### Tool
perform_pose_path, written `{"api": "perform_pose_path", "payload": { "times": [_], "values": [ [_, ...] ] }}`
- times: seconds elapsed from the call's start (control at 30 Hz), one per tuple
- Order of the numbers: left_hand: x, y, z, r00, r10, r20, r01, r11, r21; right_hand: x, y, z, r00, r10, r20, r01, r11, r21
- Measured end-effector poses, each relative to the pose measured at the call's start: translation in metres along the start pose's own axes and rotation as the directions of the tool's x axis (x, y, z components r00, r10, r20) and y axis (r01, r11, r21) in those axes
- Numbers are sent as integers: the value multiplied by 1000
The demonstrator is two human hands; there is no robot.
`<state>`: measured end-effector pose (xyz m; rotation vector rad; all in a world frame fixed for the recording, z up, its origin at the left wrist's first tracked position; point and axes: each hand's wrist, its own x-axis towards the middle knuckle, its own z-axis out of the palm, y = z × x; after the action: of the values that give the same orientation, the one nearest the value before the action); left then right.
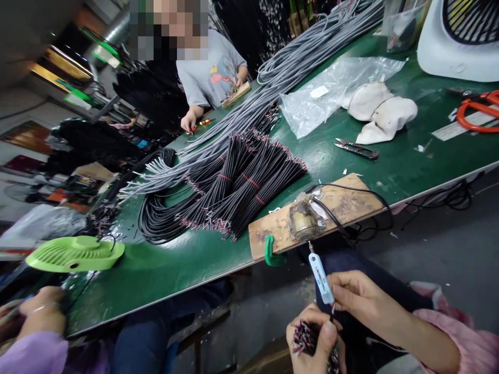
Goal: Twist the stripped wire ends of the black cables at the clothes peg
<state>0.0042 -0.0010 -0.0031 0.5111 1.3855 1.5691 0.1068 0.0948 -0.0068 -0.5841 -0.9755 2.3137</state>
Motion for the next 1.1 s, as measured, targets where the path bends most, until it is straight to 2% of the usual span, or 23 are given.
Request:
{"api": "perform_pose_path", "payload": {
  "times": [0.1,0.2,0.3,0.4,0.53,0.63,0.73,0.83,0.93,1.0,1.1],
  "values": [
    [-1,0,2,999,-35,8,36,993,-113,-2,-7,-1,990,-130,-62,111,963,-247],
    [-2,2,2,998,-57,-30,53,990,-129,-7,-15,-2,966,-259,-2,232,867,-440],
    [-2,3,0,997,-63,-48,57,992,-115,-10,-17,-2,942,-329,71,318,802,-505],
    [-2,3,-4,994,-92,-51,87,993,-82,-12,-16,-3,934,-347,87,339,782,-523],
    [-1,2,-9,987,-156,-23,155,987,-32,-12,-15,0,933,-357,46,319,761,-564],
    [0,0,-7,991,-131,-30,129,990,-57,-12,-15,3,934,-358,14,301,763,-572],
    [0,-1,-4,996,-65,-64,59,993,-100,-10,-11,4,933,-360,-19,291,782,-551],
    [1,-3,-2,997,-73,-28,67,985,-160,-8,-7,2,945,-321,-63,255,844,-471],
    [2,-2,-3,996,-82,-45,74,983,-168,-8,-4,0,950,-313,-21,275,863,-424],
    [4,1,-4,998,-28,-61,22,995,-97,-7,-6,0,945,-328,6,300,855,-423],
    [6,9,-7,990,134,-31,-130,986,104,-1,-14,-1,962,-267,-54,232,907,-352]
  ]
}}
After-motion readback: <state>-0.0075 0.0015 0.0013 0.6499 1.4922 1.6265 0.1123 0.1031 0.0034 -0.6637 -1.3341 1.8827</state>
